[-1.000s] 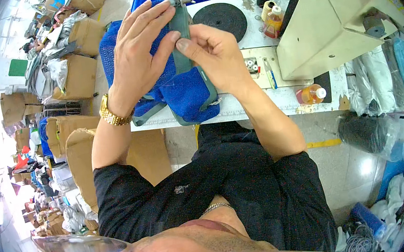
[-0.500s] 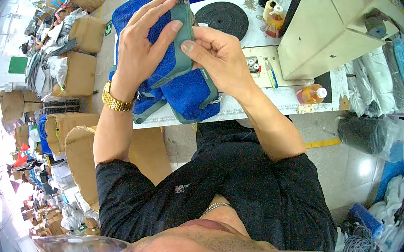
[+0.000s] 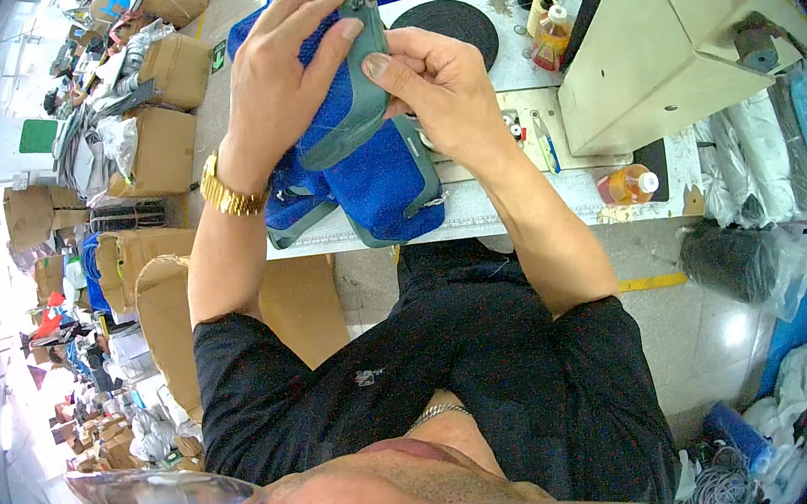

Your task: Sewing a label or strap onto a blue mesh pouch using an industrial sewing machine.

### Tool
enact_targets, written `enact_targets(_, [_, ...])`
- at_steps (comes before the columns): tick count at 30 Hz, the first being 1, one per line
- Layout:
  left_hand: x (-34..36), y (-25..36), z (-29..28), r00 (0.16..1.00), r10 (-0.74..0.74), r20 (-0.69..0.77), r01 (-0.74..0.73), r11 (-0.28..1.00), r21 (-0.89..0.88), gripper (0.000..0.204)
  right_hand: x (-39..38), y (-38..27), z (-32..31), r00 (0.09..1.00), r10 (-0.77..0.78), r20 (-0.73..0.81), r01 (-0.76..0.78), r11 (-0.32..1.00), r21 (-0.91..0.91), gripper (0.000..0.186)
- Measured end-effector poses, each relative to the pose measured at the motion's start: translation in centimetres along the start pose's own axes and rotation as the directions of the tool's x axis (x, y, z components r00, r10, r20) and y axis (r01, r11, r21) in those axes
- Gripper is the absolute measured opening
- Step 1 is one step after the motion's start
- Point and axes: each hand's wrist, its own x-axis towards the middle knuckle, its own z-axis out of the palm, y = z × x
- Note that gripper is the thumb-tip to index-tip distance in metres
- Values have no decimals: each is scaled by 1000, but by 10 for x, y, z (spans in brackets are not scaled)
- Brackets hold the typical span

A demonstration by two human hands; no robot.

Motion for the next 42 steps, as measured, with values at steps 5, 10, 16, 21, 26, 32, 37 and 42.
enact_targets(5, [-13,18,-9,995,91,44,-96,988,119,37,0,-1,-2,999,-1,-38,1,1000,-18,26])
enact_targets(10, [-16,2,-11,991,116,64,-115,993,-30,49,2,3,-1,999,-5,-34,5,1000,13,26])
enact_targets(16, [-11,-2,-8,993,95,68,-91,994,-68,50,2,3,-6,999,-9,-39,8,1000,-14,26])
enact_targets(21, [-5,-12,-6,992,109,66,-100,987,-125,50,4,6,-6,998,-50,-30,50,999,-21,26])
enact_targets(26, [1,-18,-4,993,84,83,-70,984,-162,49,6,6,-6,993,-113,-21,112,993,-38,25])
enact_targets(32, [4,-16,-5,988,12,155,17,983,-184,49,5,4,-2,997,-81,-17,81,997,-13,22])
enact_targets(37, [5,-17,-6,982,12,189,32,973,-230,51,8,6,-2,998,-61,-12,62,997,43,22])
enact_targets(42, [6,-33,0,981,39,188,20,953,-304,52,10,10,1,997,-78,-21,78,997,-9,20])
